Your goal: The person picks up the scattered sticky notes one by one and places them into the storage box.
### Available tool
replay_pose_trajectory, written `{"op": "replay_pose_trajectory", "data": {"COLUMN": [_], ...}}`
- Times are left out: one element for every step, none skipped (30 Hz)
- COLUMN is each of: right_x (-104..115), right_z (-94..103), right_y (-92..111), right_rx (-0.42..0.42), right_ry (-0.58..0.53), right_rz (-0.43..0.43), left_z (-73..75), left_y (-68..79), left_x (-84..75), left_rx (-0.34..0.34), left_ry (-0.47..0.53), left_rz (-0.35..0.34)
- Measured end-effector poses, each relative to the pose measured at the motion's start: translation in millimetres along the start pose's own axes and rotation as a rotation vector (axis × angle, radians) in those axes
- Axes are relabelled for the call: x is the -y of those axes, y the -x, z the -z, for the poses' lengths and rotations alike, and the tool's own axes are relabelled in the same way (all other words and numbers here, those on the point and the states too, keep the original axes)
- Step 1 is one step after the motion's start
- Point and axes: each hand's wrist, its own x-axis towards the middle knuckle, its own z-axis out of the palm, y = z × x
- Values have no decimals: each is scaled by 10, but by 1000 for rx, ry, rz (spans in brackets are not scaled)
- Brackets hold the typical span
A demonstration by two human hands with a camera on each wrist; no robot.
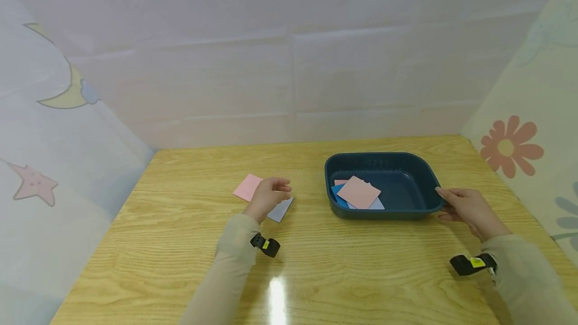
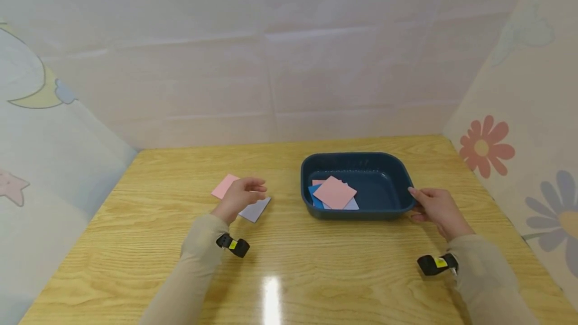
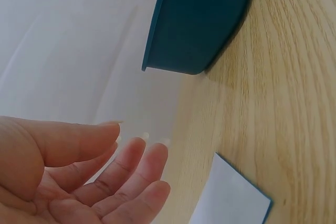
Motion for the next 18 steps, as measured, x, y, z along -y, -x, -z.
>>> {"op": "replay_pose_trajectory", "data": {"right_x": [-1, -1, -1, -1, 1, 4, 7, 12, 16, 21, 26, 32, 37, 43, 51, 62, 74, 88], "right_z": [2, 3, 4, 5, 6, 9, 13, 18, 24, 31, 39, 49, 60, 71, 83, 95, 107, 119], "right_y": [-1, -5, -11, -17, -22, -28, -35, -44, -53, -59, -67, -76, -86, -97, -108, -120, -134, -148], "right_rx": [2, 2, 2, 0, 0, 0, 0, 0, 0, 1, 4, 7, 9, 13, 15, 19, 20, 24], "right_ry": [0, -2, -2, -2, 1, 5, 9, 15, 21, 26, 29, 29, 28, 33, 34, 38, 44, 54], "right_rz": [2, 3, 9, 14, 19, 22, 24, 24, 22, 15, 8, 0, -6, -11, -18, -23, -27, -30], "left_z": [5, 11, 19, 25, 33, 42, 50, 57, 64, 71, 80, 86, 93, 100, 109, 117, 126, 135], "left_y": [-1, -3, -4, -2, 1, 6, 11, 14, 20, 25, 29, 34, 35, 36, 40, 42, 45, 49], "left_x": [11, 25, 35, 44, 58, 70, 79, 94, 105, 119, 133, 140, 148, 159, 167, 173, 180, 187], "left_rx": [-4, -6, -11, -18, -21, -24, -28, -31, -35, -36, -36, -39, -42, -44, -44, -46, -50, -52], "left_ry": [-1, -1, 4, 5, 9, 12, 19, 24, 27, 30, 30, 31, 30, 33, 32, 34, 33, 33], "left_rz": [-3, -5, -1, -2, -1, -1, 4, 9, 14, 17, 22, 27, 32, 37, 40, 43, 47, 48]}}
